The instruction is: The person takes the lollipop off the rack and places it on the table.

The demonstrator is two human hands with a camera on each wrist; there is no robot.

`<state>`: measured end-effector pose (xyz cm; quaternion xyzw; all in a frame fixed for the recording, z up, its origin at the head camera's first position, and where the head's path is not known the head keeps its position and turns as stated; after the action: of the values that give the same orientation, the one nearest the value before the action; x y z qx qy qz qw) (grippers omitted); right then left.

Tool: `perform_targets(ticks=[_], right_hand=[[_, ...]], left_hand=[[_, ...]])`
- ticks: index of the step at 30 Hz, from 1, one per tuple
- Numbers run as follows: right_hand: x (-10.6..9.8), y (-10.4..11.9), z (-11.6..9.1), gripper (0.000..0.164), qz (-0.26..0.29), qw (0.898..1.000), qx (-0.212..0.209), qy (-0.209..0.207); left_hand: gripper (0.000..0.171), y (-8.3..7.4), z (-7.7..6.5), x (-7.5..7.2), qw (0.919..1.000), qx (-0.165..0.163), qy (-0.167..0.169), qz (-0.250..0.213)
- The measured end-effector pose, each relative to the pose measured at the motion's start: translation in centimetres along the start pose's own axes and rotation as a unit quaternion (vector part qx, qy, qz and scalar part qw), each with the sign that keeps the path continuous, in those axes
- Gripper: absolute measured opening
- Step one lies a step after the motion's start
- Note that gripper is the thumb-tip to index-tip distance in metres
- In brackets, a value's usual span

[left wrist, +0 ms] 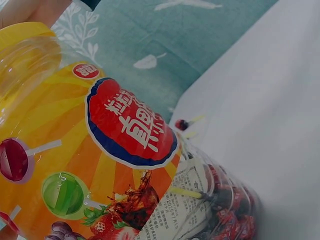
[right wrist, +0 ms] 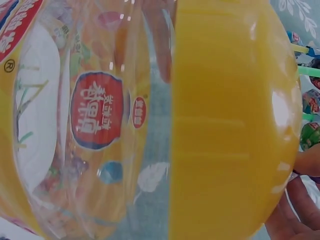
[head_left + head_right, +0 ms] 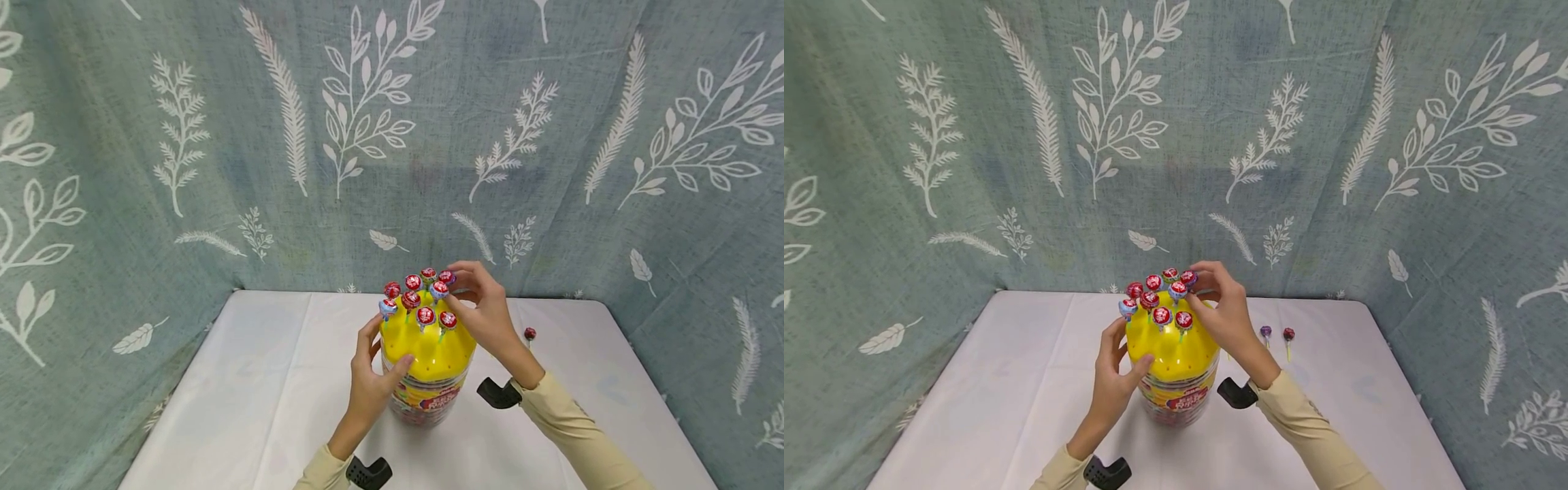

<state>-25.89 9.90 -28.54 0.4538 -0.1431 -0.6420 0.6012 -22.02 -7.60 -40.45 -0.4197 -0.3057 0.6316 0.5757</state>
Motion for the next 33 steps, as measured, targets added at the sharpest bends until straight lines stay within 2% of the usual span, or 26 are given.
perform_targets(ticks=[3,5,12,19,25,26,29,32,33], right_hand=[[0.1,0.0,0.0,0.035,0.004,1.0,-0.002,-0.003],[0.1,0.1,0.0,0.035,0.007,1.0,-0.004,-0.008],[-0.6,0.7,0.0,0.036,0.006,0.999,-0.026,-0.035],[-1.7,1.7,-0.1,0.04,-0.002,0.997,-0.043,-0.059],[-2.6,1.4,-0.7,0.04,-0.017,0.998,-0.029,-0.059],[-2.8,1.3,-0.8,0.041,-0.019,0.998,-0.026,-0.06],[-3.4,1.0,-1.2,0.04,-0.025,0.998,-0.021,-0.06],[-4.0,0.8,-1.6,0.041,-0.031,0.998,-0.02,-0.059],[-4.2,0.7,-1.7,0.041,-0.033,0.998,-0.02,-0.058]], left_hand=[[0.066,-1.5,0.0,-0.1,1.0,0.006,-0.001,-0.001],[0.066,-1.8,0.1,-0.1,0.9999,0.011,-0.001,0.001],[0.07,1.3,0.0,0.0,0.9999,0.014,-0.003,-0.003],[0.069,1.6,-0.1,0.0,0.9998,0.018,-0.004,-0.006],[0.066,-1.4,0.2,0.0,0.9998,0.005,0.01,0.014],[0.066,-1.5,0.2,-0.1,0.9996,0.005,0.012,0.025],[0.067,-0.5,0.3,0.0,0.999,0.004,0.017,0.041],[0.069,1.0,0.3,0.0,0.999,0.006,0.015,0.041],[0.07,1.0,0.3,0.1,0.9994,0.003,0.014,0.033]])
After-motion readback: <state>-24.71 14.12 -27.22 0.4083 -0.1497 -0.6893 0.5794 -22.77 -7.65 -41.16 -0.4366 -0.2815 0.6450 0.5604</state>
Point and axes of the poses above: each hand's wrist, its own z-axis towards the middle knuckle, its own x-axis out of the palm, y = z × x, the point moved 8 cm from there along z, towards the middle knuckle, and after that the axes turned 9 degrees about y, right-handed, at the moved point
